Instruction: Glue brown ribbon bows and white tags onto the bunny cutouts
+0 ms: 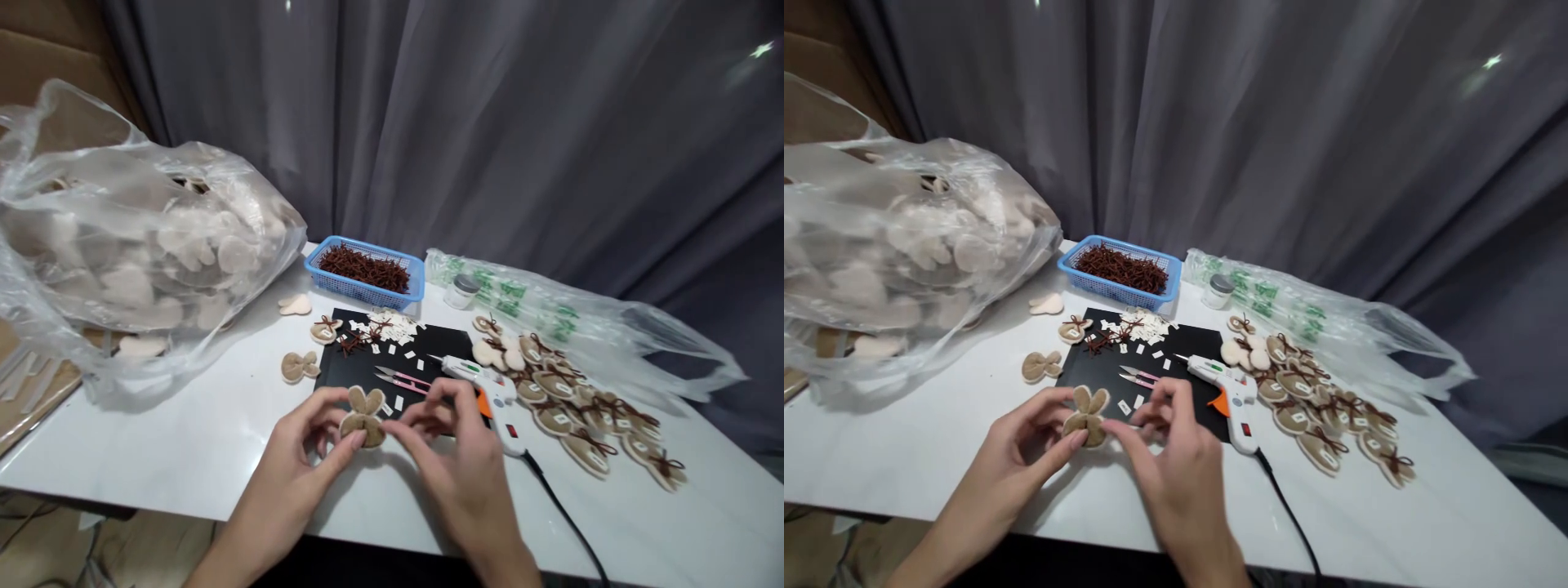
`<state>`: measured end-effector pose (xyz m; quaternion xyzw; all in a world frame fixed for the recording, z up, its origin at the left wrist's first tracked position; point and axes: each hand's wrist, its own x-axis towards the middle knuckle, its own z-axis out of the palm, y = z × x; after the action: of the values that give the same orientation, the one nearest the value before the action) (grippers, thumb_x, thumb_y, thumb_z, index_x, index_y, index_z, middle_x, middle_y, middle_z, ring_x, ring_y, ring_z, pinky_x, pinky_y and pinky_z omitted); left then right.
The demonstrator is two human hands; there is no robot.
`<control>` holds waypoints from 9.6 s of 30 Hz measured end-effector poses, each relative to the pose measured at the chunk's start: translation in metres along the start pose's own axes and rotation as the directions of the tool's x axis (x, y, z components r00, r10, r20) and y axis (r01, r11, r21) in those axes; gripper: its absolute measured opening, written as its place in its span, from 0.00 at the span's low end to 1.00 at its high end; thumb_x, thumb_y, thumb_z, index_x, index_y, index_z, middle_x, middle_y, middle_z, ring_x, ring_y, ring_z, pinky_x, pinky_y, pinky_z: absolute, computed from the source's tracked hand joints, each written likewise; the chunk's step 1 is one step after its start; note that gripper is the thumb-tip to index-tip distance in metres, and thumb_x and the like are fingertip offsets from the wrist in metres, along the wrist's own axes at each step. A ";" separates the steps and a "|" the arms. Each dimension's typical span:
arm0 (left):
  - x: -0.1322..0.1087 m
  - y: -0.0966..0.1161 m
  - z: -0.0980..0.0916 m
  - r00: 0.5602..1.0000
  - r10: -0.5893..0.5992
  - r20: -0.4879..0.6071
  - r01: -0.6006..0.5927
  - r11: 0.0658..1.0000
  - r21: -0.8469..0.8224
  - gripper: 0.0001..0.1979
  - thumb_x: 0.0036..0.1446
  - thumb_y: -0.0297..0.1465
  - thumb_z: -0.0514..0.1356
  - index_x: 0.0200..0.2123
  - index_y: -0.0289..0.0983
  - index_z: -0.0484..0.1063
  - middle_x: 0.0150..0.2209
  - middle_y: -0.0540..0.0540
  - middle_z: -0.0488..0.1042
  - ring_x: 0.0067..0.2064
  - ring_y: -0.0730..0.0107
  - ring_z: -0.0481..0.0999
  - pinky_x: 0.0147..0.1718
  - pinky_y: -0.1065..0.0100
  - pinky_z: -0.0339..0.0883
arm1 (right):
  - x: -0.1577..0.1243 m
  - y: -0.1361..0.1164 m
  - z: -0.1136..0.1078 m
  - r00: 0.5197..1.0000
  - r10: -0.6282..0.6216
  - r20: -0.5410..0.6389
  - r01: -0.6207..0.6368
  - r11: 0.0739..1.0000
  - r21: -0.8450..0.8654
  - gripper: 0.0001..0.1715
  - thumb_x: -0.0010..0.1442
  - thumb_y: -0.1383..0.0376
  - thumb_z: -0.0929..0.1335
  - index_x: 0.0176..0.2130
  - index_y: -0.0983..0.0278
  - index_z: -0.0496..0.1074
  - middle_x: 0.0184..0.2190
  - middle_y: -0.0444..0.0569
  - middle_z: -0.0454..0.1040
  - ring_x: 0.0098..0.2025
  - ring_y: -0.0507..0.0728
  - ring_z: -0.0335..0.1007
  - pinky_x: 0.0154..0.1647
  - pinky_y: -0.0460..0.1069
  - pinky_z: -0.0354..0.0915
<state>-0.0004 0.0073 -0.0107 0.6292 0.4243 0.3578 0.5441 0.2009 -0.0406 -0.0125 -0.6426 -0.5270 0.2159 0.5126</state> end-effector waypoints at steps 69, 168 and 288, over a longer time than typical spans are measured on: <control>-0.029 -0.015 0.028 0.768 0.367 0.524 -0.618 0.213 0.757 0.34 0.77 0.39 0.53 0.77 0.26 0.54 0.71 0.32 0.71 0.69 0.51 0.73 0.66 0.55 0.66 | -0.058 0.042 -0.042 0.976 -0.090 -0.200 -0.120 0.549 -0.827 0.44 0.67 0.43 0.65 0.73 0.59 0.68 0.14 0.39 0.71 0.15 0.65 0.73 0.19 0.53 0.65; -0.023 -0.013 0.029 0.720 0.524 0.456 -0.587 0.109 0.802 0.25 0.78 0.36 0.51 0.70 0.31 0.69 0.63 0.41 0.80 0.60 0.55 0.77 0.61 0.57 0.62 | -0.033 0.050 -0.070 0.949 0.053 -0.311 -0.207 0.847 -0.490 0.41 0.63 0.38 0.72 0.67 0.56 0.77 0.61 0.54 0.82 0.54 0.69 0.83 0.43 0.54 0.76; -0.019 -0.026 0.024 0.621 0.607 0.497 -0.635 0.017 0.773 0.22 0.70 0.25 0.52 0.62 0.26 0.75 0.60 0.34 0.82 0.59 0.48 0.81 0.58 0.52 0.69 | 0.056 0.011 -0.020 0.967 -0.115 0.229 0.135 0.988 -0.075 0.08 0.64 0.59 0.73 0.37 0.60 0.83 0.37 0.50 0.86 0.37 0.59 0.81 0.39 0.53 0.75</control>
<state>0.0110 -0.0179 -0.0394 0.9369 0.2184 0.2507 -0.1082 0.2419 0.0016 0.0005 -0.6020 -0.6301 0.2300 0.4331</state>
